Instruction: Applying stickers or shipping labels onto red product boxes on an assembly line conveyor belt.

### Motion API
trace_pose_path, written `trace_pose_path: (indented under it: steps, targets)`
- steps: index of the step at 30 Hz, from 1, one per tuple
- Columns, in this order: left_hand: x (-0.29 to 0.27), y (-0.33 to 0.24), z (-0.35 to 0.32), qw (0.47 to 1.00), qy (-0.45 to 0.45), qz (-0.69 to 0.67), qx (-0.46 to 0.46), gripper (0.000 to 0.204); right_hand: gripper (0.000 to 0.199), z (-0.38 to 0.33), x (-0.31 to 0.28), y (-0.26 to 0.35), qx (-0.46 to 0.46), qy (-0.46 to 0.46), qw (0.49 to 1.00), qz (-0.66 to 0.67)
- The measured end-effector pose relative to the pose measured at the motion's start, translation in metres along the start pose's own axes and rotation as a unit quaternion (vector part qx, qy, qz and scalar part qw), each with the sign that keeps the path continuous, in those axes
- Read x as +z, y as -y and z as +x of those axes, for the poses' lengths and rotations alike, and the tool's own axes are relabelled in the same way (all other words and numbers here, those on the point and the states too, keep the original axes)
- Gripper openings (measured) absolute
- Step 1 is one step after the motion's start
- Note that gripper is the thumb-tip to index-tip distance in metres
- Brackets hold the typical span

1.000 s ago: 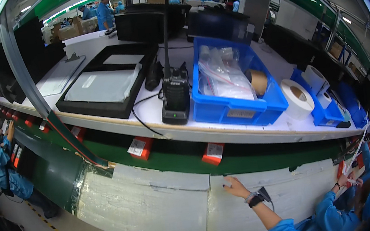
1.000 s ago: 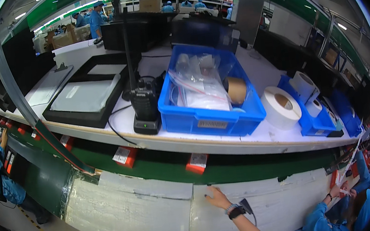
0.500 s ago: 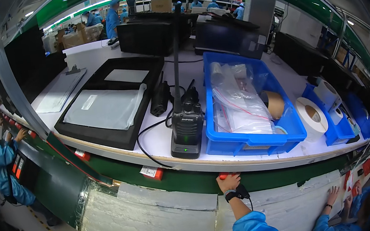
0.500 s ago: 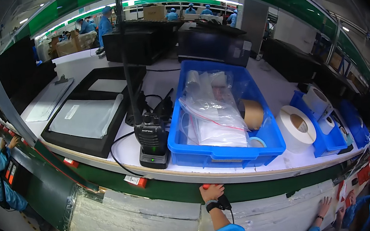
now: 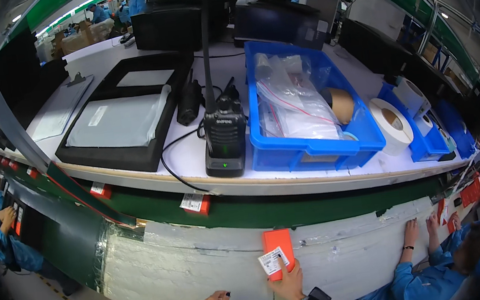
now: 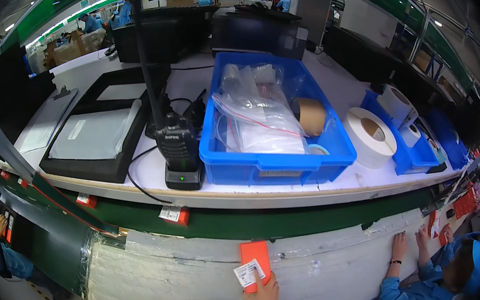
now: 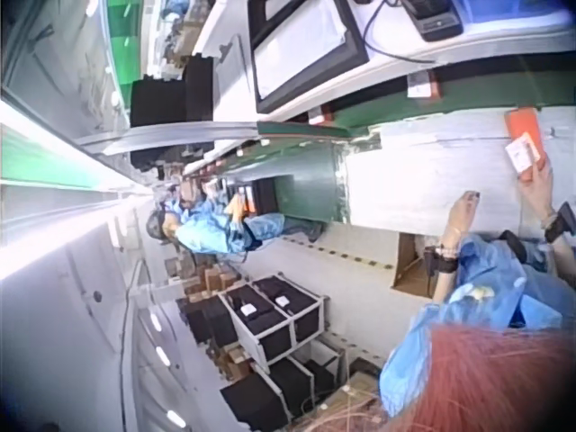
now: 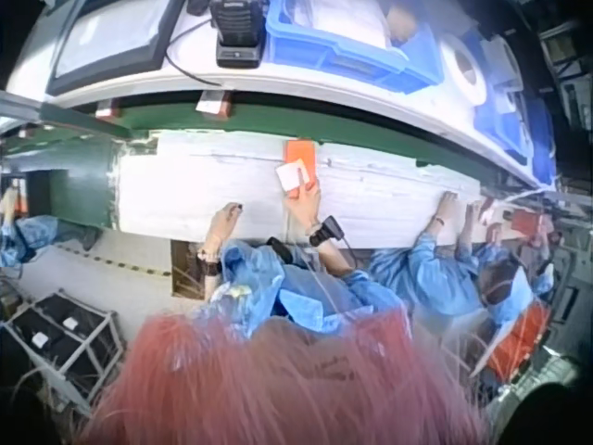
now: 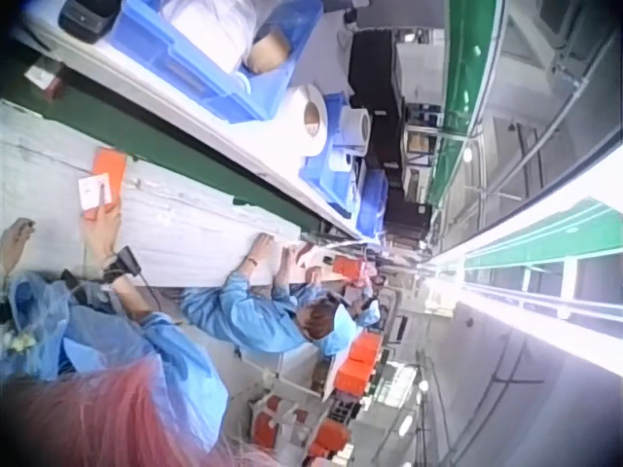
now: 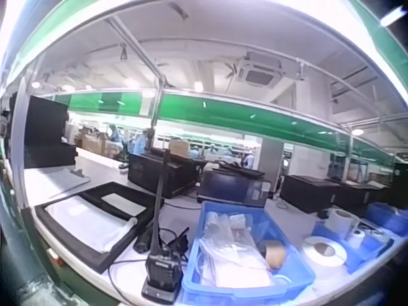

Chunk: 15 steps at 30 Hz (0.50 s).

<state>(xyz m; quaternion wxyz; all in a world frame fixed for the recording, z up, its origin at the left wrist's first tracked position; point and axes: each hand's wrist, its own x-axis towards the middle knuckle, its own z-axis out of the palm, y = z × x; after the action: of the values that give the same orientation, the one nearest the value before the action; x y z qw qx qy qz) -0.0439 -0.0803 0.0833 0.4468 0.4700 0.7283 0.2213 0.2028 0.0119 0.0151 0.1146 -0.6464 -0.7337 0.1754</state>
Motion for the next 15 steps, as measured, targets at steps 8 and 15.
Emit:
trace_pose_path:
  steps: [8, 15]
  targets:
    - [0.024, -0.007, -0.009, 0.993, 0.08, -0.068, 0.059, 0.026, 0.063, -0.015, 0.038, -0.02, 0.046, -0.121, 0.981, 0.141]
    - [0.001, -0.061, 0.016, 0.986, 0.094, 0.024, 0.136, 0.023, 0.045, 0.034, 0.039, -0.026, 0.101, -0.305, 0.892, 0.318]
